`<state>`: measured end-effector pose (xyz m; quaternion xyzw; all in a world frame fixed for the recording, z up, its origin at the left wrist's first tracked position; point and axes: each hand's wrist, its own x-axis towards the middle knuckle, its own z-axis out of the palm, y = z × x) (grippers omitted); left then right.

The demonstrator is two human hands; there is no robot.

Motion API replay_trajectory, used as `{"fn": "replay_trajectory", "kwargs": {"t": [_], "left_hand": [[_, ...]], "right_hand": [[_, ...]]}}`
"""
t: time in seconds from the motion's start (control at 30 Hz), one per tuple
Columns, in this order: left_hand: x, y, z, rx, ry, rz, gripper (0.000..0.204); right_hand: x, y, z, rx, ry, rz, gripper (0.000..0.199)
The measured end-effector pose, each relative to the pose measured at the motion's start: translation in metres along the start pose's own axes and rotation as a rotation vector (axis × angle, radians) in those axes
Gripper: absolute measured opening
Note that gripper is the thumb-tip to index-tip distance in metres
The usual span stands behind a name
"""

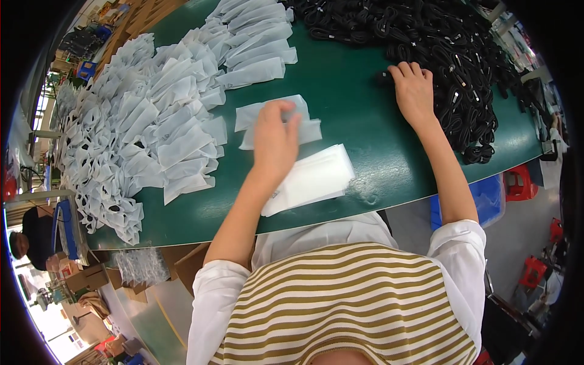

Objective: Packaging black electronic cables into small white plastic bags at a factory workbench.

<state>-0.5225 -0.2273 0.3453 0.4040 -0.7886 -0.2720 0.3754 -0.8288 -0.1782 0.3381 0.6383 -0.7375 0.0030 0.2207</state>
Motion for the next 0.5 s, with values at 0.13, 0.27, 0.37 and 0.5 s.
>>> {"fn": "replay_trajectory", "kwargs": {"t": [0.13,0.27,0.37,0.5], "left_hand": [[-0.032,0.021,0.006,0.210,0.103,0.392,0.025],[-0.074,0.025,0.005,0.043,-0.342,0.297,0.020],[-0.085,0.020,0.009,0.091,-0.374,0.214,0.014],[-0.086,0.015,0.011,-0.118,-0.335,0.012,0.012]], "right_hand": [[-0.005,-0.009,-0.012,0.348,0.398,-0.051,0.036],[-0.045,-0.055,-0.047,1.171,0.163,0.183,0.032],[-0.082,-0.070,-0.070,1.508,-0.298,0.369,0.031],[-0.115,-0.068,-0.065,1.142,-0.083,-0.168,0.050]]}}
